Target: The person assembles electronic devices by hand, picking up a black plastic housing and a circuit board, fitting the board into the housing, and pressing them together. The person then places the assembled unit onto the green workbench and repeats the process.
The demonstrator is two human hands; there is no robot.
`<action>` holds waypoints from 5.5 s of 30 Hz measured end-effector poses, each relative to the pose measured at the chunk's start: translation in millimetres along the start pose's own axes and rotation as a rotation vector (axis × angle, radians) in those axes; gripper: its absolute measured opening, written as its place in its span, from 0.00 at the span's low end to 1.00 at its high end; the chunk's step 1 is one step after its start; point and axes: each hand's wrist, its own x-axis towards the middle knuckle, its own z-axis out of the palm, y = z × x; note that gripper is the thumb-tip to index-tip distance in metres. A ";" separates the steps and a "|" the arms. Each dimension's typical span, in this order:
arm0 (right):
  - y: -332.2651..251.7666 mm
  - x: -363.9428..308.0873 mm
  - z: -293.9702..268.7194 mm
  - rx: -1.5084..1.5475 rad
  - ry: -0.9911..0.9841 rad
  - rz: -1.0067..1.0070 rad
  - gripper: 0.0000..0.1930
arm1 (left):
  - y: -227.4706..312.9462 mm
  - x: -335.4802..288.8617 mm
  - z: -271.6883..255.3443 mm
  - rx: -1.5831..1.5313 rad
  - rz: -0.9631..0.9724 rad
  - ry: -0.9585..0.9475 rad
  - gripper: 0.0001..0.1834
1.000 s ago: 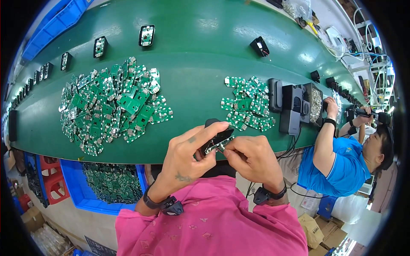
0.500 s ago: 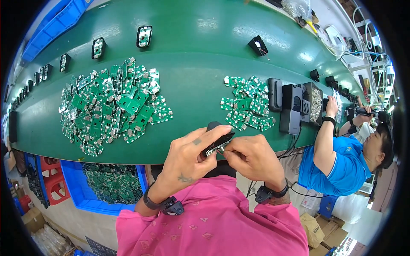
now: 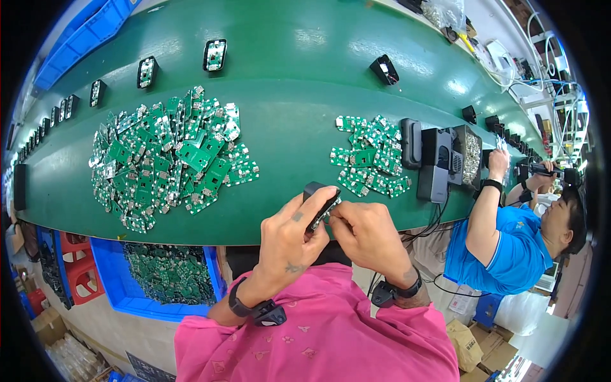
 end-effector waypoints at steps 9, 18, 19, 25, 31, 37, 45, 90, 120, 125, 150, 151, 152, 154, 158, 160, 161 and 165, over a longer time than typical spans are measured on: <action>13.7 -4.6 2.7 0.397 0.254 0.257 0.08 | -18.5 4.6 -12.7 -0.709 -0.294 -0.135 0.33; 32.2 -5.7 29.3 1.163 0.221 0.093 0.09 | -10.4 5.5 -17.9 -0.956 -0.331 -0.094 0.27; 29.7 -4.3 32.3 1.192 0.306 0.011 0.10 | -8.4 5.7 -16.1 -0.974 -0.348 -0.088 0.27; 34.3 -8.9 28.8 1.084 0.367 0.175 0.10 | -10.9 6.5 -9.9 -1.001 -0.408 -0.020 0.28; 20.1 -7.8 8.8 0.897 0.113 0.217 0.13 | -12.5 0.7 5.3 -0.800 -0.277 -0.023 0.30; 4.6 -2.1 13.6 0.353 0.204 0.066 0.10 | -18.2 6.7 11.5 -0.319 0.053 0.203 0.31; -4.9 -11.5 42.2 0.834 0.248 0.299 0.08 | -14.3 11.8 11.1 -0.066 0.218 0.244 0.35; -11.8 26.5 66.7 0.056 0.397 0.071 0.07 | -31.1 -2.1 -30.4 -0.667 -0.442 0.080 0.19; -1.2 38.9 68.3 0.701 0.150 0.002 0.19 | -27.2 -0.1 -15.2 -0.434 -0.114 0.249 0.13; -11.1 66.2 49.5 0.496 0.005 -0.124 0.22 | -39.2 4.3 -42.5 -0.343 -0.090 0.229 0.14; -63.9 84.1 67.3 0.170 0.219 -0.202 0.27 | -48.1 33.2 -61.4 -0.467 -0.063 0.437 0.20; -69.9 87.0 61.4 0.157 0.225 -0.205 0.27 | -53.8 36.6 -58.4 -0.478 -0.053 0.436 0.20; -76.2 87.9 56.0 0.127 0.170 -0.199 0.28 | -55.4 39.2 -56.0 -0.757 -0.089 0.399 0.23; -79.8 90.7 53.2 0.103 0.131 -0.196 0.31 | -52.3 41.4 -55.6 -1.169 -0.241 0.251 0.32; -87.8 88.7 36.7 -0.259 0.114 -0.273 0.30 | -41.8 53.6 -48.5 -1.486 -0.332 0.109 0.39; -89.9 84.4 33.7 -0.450 0.211 -0.312 0.28 | -42.8 55.4 -42.1 -1.428 -0.281 0.098 0.40; -90.5 83.0 33.5 -0.452 0.206 -0.314 0.28 | -42.3 56.2 -38.5 -1.364 -0.230 0.087 0.40; -85.9 86.7 37.9 -0.625 0.233 -0.351 0.27 | -40.2 57.7 -29.2 -1.602 -0.265 0.164 0.36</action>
